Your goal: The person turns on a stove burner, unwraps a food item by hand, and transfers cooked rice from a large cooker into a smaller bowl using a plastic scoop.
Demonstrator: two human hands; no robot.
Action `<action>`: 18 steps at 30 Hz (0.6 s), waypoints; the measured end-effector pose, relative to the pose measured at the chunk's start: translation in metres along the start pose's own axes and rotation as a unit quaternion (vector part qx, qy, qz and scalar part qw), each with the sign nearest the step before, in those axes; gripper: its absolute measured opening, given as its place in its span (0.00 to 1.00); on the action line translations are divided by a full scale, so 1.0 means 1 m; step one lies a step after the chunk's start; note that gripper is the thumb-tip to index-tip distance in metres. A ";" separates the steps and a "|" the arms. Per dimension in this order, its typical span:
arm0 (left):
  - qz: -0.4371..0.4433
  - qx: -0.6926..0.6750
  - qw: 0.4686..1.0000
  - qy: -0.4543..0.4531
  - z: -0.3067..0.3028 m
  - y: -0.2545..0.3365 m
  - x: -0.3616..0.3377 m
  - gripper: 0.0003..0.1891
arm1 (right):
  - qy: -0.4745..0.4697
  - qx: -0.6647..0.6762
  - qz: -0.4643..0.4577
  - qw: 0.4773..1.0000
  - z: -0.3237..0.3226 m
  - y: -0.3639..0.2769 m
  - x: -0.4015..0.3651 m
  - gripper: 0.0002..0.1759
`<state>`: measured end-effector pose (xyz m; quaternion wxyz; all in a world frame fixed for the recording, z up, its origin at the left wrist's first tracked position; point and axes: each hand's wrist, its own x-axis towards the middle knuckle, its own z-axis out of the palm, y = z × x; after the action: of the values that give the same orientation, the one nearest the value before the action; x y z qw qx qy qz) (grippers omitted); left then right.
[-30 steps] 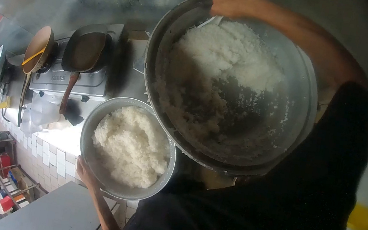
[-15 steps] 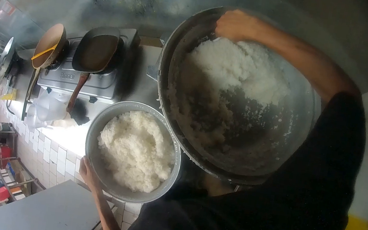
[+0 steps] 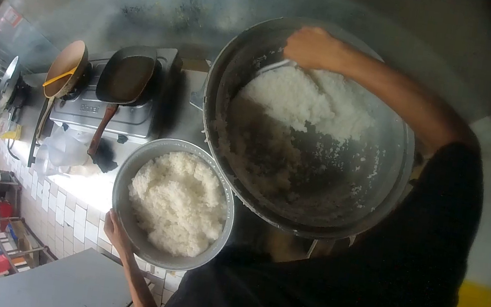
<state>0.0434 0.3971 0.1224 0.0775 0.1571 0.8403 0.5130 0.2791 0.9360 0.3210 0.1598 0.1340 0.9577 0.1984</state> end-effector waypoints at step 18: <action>0.016 0.014 1.000 0.006 -0.005 -0.007 0.001 0.24 | -0.086 0.013 -0.016 0.996 -0.008 -0.015 -0.020 0.06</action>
<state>0.0393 0.3899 0.1186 0.0618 0.1685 0.8455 0.5029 0.2914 0.9135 0.3262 0.2432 0.1376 0.9447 0.1714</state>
